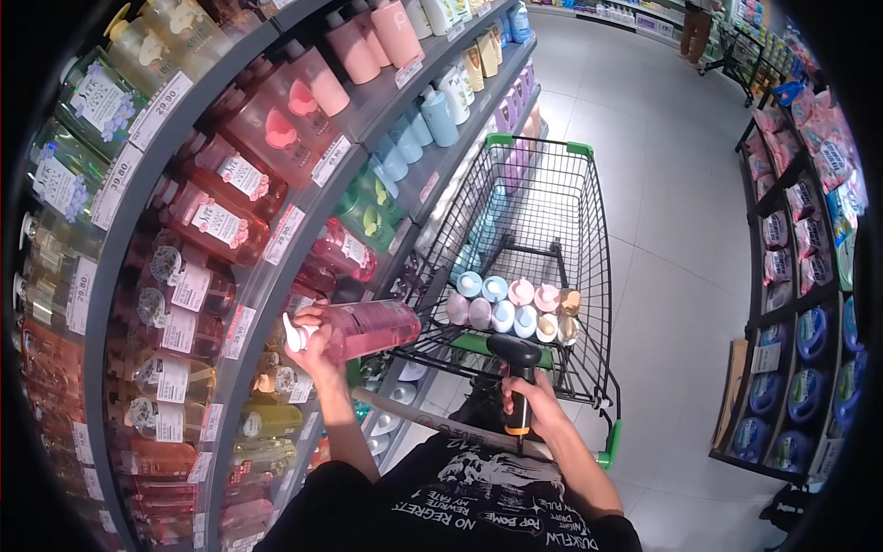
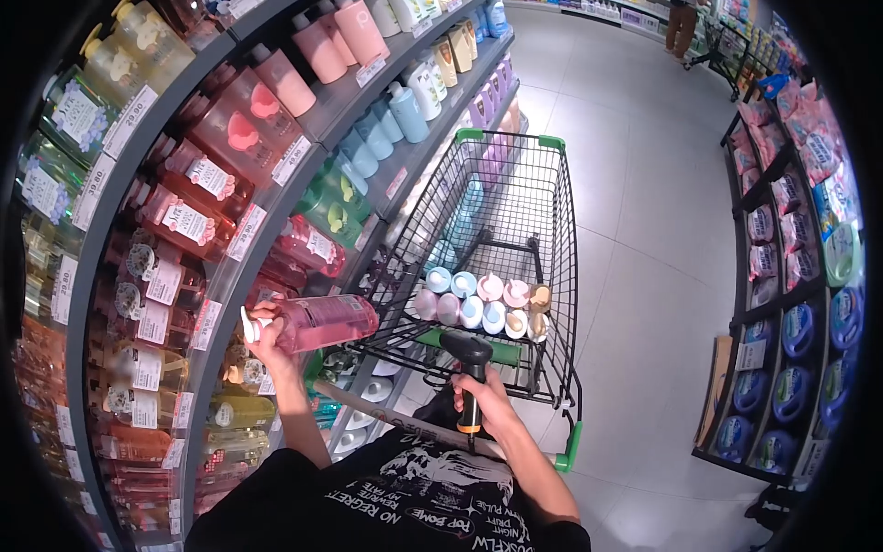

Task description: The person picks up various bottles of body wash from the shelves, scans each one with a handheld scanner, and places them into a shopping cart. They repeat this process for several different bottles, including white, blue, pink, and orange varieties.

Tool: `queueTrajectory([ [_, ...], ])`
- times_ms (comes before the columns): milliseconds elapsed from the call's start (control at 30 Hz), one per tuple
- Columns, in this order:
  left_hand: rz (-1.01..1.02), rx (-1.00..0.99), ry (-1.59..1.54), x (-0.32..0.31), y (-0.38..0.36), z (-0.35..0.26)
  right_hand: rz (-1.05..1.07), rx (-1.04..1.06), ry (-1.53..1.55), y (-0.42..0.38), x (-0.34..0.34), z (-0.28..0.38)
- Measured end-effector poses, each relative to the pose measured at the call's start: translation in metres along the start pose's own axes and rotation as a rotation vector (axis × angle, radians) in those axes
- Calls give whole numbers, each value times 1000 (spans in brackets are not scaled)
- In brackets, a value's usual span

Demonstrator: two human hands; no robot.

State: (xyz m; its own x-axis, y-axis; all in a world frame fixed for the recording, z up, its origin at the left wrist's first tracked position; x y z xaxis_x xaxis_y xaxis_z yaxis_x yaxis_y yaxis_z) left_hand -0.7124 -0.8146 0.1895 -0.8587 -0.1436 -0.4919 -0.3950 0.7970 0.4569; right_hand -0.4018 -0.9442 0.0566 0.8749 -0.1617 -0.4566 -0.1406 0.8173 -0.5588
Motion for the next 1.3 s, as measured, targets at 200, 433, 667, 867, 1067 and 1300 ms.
queueTrajectory([
  [200, 299, 169, -263, -18, 3, 8, 187, 42, 194, -18, -2, 20],
  [433, 551, 283, -348, -52, -14, 9, 376, 51, 342, -16, -20, 26],
  [667, 477, 366, -240, -76, -20, 43, 337, 7, 411, -5, -16, 14],
  [867, 459, 448, 69, -112, -10, 86, 253, 71, 600, -3, 21, 5],
  [1067, 681, 625, 238, -140, 2, 191, 126, 57, 527, -2, 32, 2],
  [1300, 887, 698, 320, -161, -1, 324, 0, -7, 537, 3, 44, 4],
])
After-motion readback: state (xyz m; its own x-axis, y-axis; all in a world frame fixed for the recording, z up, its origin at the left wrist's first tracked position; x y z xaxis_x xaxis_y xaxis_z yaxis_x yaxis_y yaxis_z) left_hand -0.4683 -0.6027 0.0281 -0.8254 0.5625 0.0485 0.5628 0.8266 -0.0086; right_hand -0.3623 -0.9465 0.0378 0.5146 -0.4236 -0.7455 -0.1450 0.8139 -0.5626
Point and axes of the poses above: each hand's wrist, its own y-axis towards the middle knuckle, its own x-axis out of the back of the hand, z = x × y, the point moved 6 cm from there along y, towards the middle knuckle, and after that the axes turned 12 degrees about -y, right-handed, at the moved point
